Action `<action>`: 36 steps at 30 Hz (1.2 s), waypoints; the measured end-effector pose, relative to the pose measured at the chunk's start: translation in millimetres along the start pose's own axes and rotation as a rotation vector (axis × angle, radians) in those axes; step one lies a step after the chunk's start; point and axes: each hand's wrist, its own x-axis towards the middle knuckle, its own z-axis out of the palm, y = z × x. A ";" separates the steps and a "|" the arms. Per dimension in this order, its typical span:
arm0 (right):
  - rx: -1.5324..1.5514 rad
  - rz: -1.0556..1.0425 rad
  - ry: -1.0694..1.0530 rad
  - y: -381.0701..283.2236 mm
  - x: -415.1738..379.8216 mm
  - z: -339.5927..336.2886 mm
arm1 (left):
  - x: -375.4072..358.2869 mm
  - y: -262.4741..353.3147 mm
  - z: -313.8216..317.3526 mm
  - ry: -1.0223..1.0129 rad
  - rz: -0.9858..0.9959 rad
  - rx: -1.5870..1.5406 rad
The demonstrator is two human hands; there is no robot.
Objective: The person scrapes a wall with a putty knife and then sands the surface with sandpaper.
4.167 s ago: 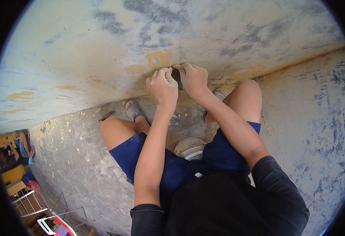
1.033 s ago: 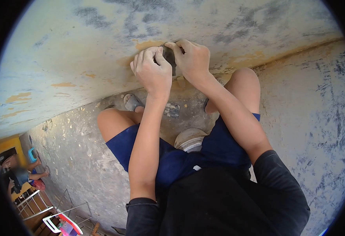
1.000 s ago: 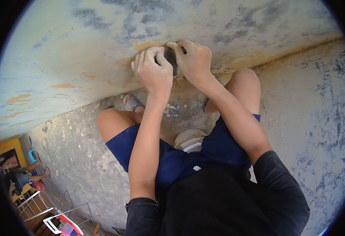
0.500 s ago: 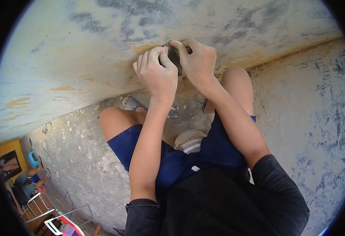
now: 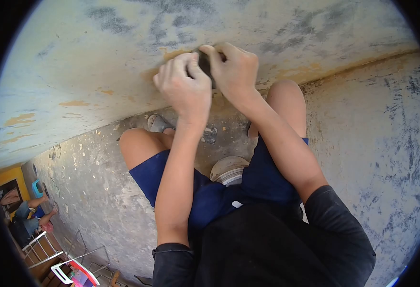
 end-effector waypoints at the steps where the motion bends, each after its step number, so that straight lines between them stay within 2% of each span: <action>1: -0.001 0.003 -0.003 -1.1 -0.5 1.7 | 0.8 -2.6 -2.5 0.027 -0.010 0.028; 3: -0.037 -0.009 -0.074 -2.5 0.6 3.0 | -1.9 -2.6 0.3 0.027 0.000 0.021; 5: 0.012 -0.015 -0.013 4.7 2.4 -3.5 | -0.4 -1.0 5.4 0.036 0.029 -0.001; 9: 0.024 0.153 -0.034 5.1 4.0 -17.1 | -4.4 14.0 9.5 -0.036 -0.013 -0.013; 11: 0.018 0.005 0.001 -2.5 4.6 -5.5 | -0.1 5.7 1.5 0.011 0.013 -0.030; 15: 0.006 0.037 -0.054 -4.7 3.9 -2.1 | 3.6 1.3 -6.1 -0.001 -0.035 0.031; 17: 0.018 0.023 -0.004 4.2 4.8 -10.5 | 1.7 2.2 3.8 0.015 0.070 -0.028; 19: 0.034 0.146 0.001 7.2 6.1 -21.4 | -0.1 12.7 7.1 -0.005 0.080 -0.041; 21: 0.049 0.173 -0.007 4.7 5.0 -19.8 | -2.2 16.5 5.4 -0.051 0.024 -0.032; 22: 0.054 0.119 -0.006 1.6 4.8 -13.8 | -0.8 10.5 4.7 0.018 0.080 -0.028; 24: 0.036 0.020 0.011 -3.8 3.8 1.9 | 1.6 0.3 -5.7 0.011 0.027 0.017; 27: 0.022 0.033 -0.046 -4.0 1.9 2.7 | 1.9 -3.4 -9.0 0.009 -0.010 0.044; 29: 0.022 0.012 -0.014 4.8 2.8 -6.7 | -2.4 0.9 1.3 0.023 0.066 -0.006; 32: 0.003 0.175 -0.043 8.7 2.2 -20.5 | -7.1 11.2 8.9 -0.012 0.066 -0.042; 33: 0.006 0.174 -0.042 6.5 2.2 -17.0 | -6.9 12.7 6.3 -0.028 0.044 -0.036; 36: -0.021 -0.011 -0.002 -0.9 -1.4 3.7 | -2.1 2.2 -4.8 -0.012 -0.033 0.011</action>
